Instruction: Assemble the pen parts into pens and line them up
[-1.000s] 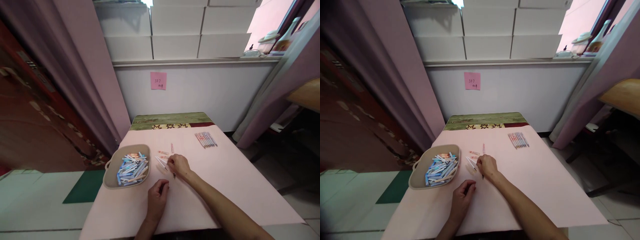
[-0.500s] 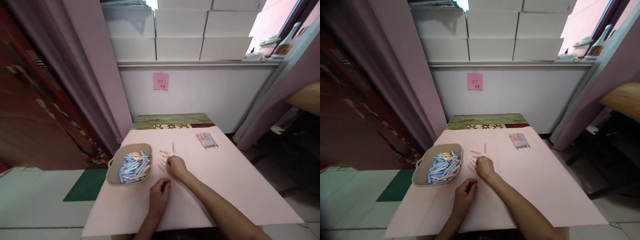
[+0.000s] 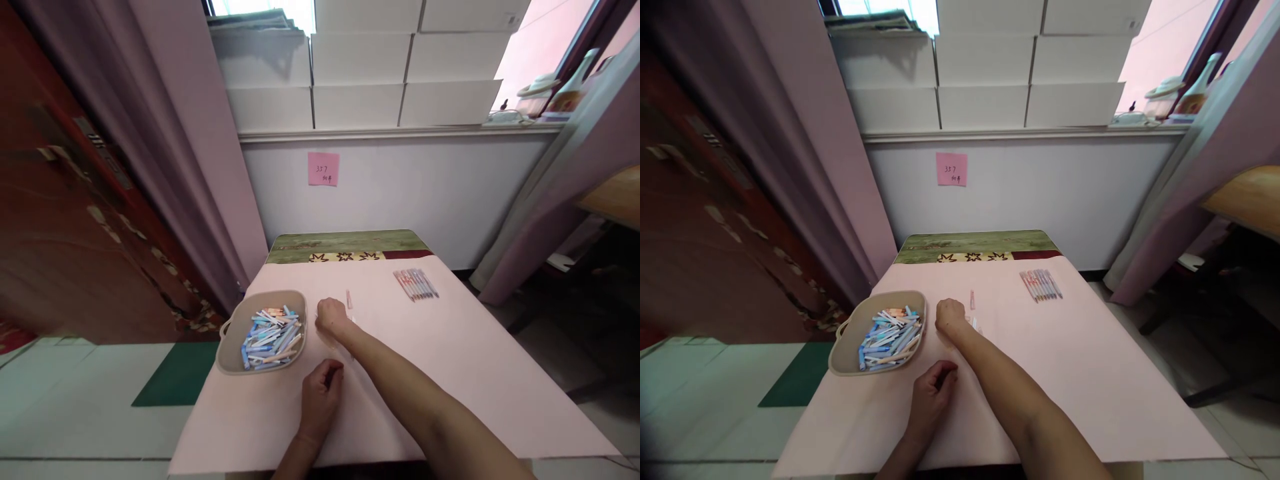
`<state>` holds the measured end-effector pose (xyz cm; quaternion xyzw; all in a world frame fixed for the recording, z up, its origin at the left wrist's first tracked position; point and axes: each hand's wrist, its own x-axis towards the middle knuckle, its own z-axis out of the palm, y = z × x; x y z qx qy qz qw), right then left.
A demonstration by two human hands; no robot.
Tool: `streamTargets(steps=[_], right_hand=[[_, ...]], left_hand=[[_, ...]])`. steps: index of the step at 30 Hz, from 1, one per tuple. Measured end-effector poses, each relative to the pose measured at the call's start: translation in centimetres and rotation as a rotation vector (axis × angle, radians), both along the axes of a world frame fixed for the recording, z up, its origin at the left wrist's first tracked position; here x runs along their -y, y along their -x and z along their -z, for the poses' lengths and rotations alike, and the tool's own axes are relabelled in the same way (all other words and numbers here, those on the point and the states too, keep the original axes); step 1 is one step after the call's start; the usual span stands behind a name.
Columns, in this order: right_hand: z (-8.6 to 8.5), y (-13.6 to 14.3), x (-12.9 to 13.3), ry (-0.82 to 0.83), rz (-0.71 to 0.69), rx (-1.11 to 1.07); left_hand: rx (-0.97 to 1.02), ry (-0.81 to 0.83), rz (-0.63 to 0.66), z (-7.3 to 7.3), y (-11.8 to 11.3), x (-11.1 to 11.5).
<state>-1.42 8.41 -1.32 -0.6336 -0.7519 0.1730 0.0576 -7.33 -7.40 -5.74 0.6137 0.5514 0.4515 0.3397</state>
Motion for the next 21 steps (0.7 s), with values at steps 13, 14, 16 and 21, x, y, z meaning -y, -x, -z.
streamTargets(steps=[13,14,16,21], right_hand=[[3.0,-14.1,4.8,-0.102,0.563,-1.232],[3.5,-15.1,5.8,-0.117,0.593,-1.295],[4.6,-16.3,7.4,-0.143,0.641,-1.400],[5.9,-16.8,8.9,-0.146,0.671,-1.635]], left_hand=[[-0.605,-0.337,-0.044,0.4,1.3,-2.1],[-0.748,-0.363,-0.034,0.5,1.4,-2.6],[-0.994,-0.379,-0.002,0.7,1.4,-3.3],[-1.277,-0.403,0.084,0.3,1.1,-4.3]])
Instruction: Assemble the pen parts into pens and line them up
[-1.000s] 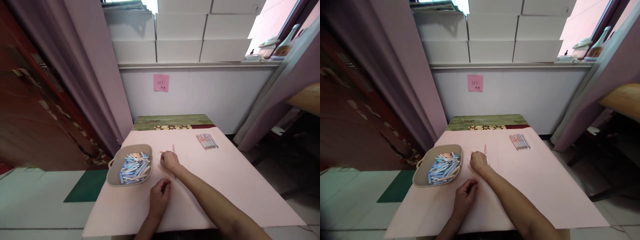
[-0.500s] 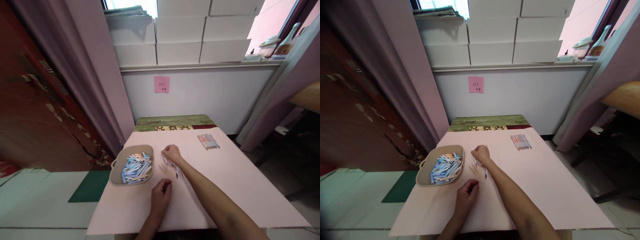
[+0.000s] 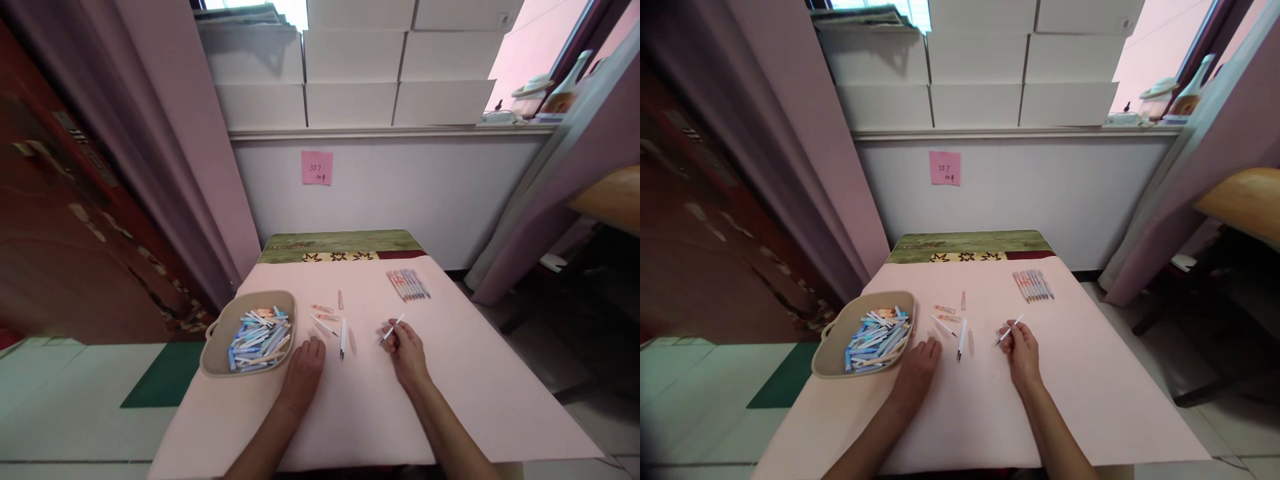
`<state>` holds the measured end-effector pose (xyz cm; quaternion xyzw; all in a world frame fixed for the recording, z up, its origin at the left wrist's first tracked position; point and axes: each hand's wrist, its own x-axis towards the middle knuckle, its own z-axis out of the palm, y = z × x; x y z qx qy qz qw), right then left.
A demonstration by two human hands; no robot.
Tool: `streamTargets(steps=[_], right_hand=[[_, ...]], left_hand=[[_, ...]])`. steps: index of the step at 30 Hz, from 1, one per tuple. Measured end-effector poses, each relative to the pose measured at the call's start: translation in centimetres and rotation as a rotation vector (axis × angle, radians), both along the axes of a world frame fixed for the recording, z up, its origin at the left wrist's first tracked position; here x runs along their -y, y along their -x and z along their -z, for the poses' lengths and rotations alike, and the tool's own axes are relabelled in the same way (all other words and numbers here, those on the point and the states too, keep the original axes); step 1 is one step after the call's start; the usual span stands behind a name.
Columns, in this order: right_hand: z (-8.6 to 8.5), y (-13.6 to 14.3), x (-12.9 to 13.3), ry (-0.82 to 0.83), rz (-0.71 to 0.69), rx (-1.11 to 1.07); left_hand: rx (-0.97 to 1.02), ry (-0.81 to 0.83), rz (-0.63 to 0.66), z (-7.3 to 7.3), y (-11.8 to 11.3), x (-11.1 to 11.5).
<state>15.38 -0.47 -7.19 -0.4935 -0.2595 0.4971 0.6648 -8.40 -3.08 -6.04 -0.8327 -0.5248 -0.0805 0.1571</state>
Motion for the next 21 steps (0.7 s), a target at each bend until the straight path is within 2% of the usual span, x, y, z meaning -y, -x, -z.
streamTargets(steps=[3,10,18,21], right_hand=[[0.1,0.2,0.0,-0.040,-0.028,-0.127],[0.3,-0.1,0.4,-0.083,-0.055,-0.136],[0.8,-0.7,0.1,-0.056,-0.027,-0.153],[0.8,-0.6,0.0,-0.037,0.020,-0.185]], left_hand=[[-0.069,-0.009,0.002,-0.7,0.0,-0.3],[-0.117,0.046,0.051,-1.6,0.3,-0.4],[-0.014,0.046,0.103,-1.4,1.1,-0.6],[0.178,0.089,0.110,-1.8,0.8,0.0]])
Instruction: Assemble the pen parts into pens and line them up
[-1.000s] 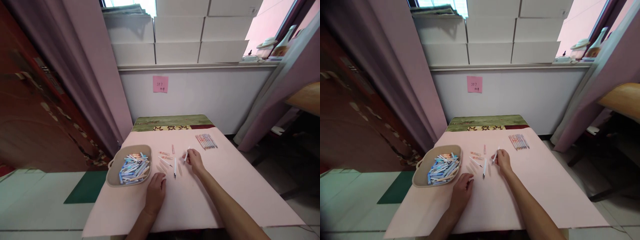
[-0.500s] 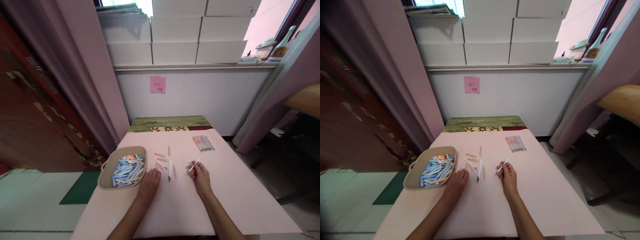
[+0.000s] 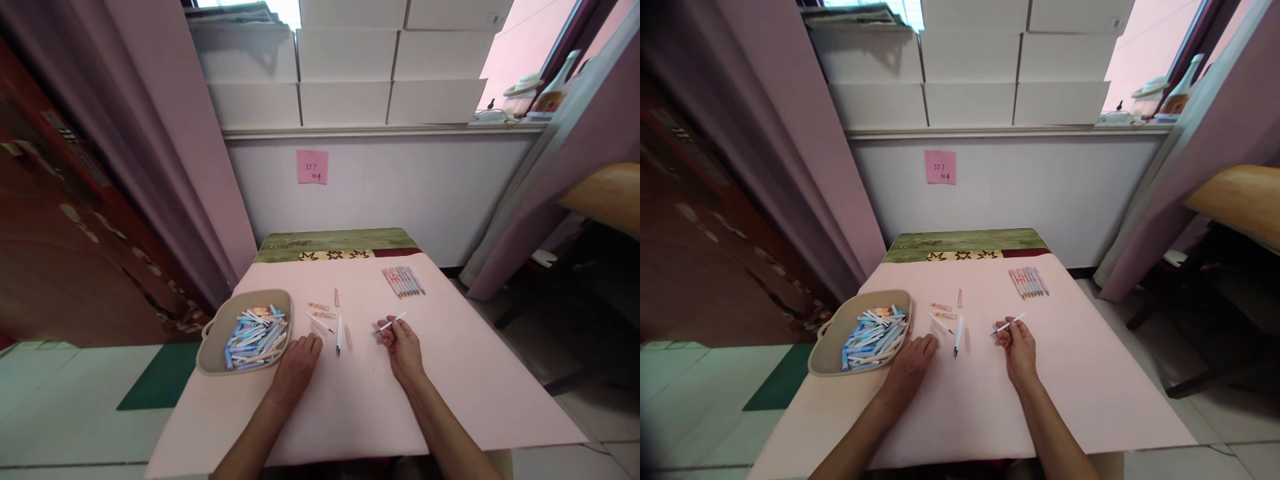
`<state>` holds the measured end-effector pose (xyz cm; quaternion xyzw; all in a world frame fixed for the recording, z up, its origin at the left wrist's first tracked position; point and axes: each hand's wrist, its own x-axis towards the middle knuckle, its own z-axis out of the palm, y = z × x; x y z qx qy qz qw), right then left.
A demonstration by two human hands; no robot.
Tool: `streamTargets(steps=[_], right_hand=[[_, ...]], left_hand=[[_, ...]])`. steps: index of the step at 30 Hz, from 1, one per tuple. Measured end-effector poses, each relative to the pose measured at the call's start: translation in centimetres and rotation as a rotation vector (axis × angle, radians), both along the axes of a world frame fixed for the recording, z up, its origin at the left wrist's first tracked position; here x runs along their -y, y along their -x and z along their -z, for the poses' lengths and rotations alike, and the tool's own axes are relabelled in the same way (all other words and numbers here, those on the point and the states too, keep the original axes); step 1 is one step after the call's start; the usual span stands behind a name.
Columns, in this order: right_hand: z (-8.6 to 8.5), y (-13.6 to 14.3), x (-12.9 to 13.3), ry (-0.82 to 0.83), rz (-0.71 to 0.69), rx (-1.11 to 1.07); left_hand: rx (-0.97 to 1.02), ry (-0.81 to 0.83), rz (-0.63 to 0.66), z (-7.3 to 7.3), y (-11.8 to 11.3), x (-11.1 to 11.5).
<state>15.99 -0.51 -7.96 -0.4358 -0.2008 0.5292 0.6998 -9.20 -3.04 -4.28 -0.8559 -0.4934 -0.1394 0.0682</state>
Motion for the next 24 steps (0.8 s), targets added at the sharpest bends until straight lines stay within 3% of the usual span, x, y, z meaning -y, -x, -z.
streamTargets(steps=[3,7,9,12,15,19,24], right_hand=[[-0.6,0.8,0.6,0.024,0.052,0.015],[-2.2,3.0,2.3,0.015,-0.012,0.044],[-3.2,4.2,3.3,-0.001,-0.076,0.043],[-4.9,5.5,4.6,-0.013,-0.185,0.077],[-6.5,6.1,5.6,-0.083,-0.233,0.224],[-8.1,6.2,7.0,-0.170,-0.130,0.481],[-8.2,6.3,9.0,-0.289,0.023,0.685]], left_hand=[[0.597,0.187,-0.084,-0.6,-1.4,1.0],[1.666,0.680,-0.286,-1.7,-3.8,2.3],[1.980,0.907,-0.347,-2.2,-4.5,2.6],[2.174,1.078,-0.408,-2.8,-4.6,2.9],[2.204,1.068,-0.398,-3.4,-4.4,2.9],[2.238,0.984,-0.378,-3.8,-4.3,2.9],[2.358,1.006,-0.580,-4.1,-4.4,2.6]])
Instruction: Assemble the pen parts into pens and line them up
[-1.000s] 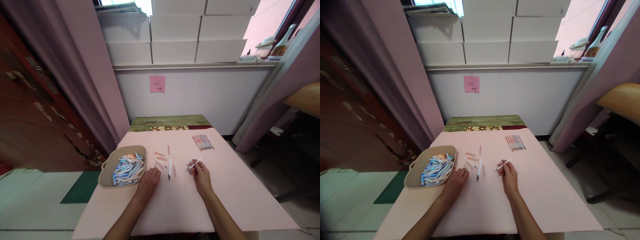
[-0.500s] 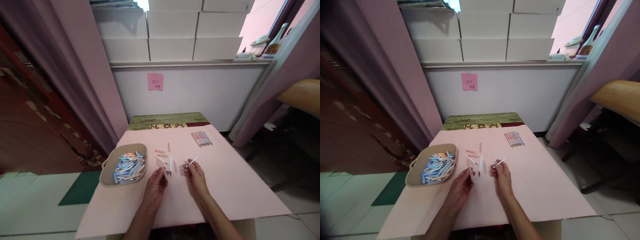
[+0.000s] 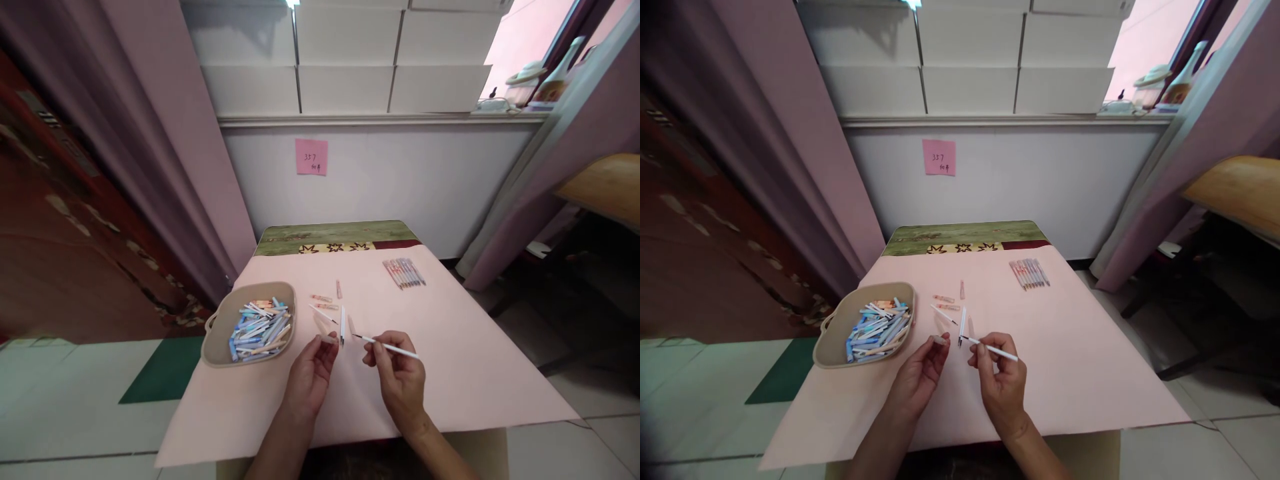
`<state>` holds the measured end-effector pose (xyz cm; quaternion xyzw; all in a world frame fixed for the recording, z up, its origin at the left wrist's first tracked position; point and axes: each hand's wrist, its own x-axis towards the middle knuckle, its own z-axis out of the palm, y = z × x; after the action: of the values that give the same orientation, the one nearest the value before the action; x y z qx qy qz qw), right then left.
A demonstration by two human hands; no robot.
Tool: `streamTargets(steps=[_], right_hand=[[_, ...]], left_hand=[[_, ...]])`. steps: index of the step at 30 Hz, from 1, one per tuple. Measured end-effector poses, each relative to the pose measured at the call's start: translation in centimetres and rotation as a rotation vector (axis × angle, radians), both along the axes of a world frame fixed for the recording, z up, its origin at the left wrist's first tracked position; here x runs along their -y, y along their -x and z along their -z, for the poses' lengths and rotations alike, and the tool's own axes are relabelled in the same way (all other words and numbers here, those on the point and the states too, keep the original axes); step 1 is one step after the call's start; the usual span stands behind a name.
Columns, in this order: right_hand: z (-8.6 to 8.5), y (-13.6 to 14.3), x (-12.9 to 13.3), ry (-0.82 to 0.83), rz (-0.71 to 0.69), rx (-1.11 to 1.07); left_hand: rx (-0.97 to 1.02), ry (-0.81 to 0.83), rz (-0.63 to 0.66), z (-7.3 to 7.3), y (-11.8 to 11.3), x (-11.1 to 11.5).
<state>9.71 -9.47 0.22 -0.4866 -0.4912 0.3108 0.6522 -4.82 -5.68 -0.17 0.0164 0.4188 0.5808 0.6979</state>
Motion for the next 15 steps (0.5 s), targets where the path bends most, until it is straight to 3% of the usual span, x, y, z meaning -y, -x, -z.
streamTargets(steps=[3,6,15], right_hand=[[0.5,-0.1,0.9,-0.252,-0.037,0.291],[0.9,-0.1,1.1,-0.446,-0.056,0.492],[1.6,0.1,0.6,-0.330,-0.036,0.436]], left_hand=[[0.033,0.051,-0.007,0.0,-0.2,0.1],[-0.015,-0.061,-0.036,0.0,-0.4,0.5],[-0.071,-0.126,-0.043,-0.6,-0.8,1.4]])
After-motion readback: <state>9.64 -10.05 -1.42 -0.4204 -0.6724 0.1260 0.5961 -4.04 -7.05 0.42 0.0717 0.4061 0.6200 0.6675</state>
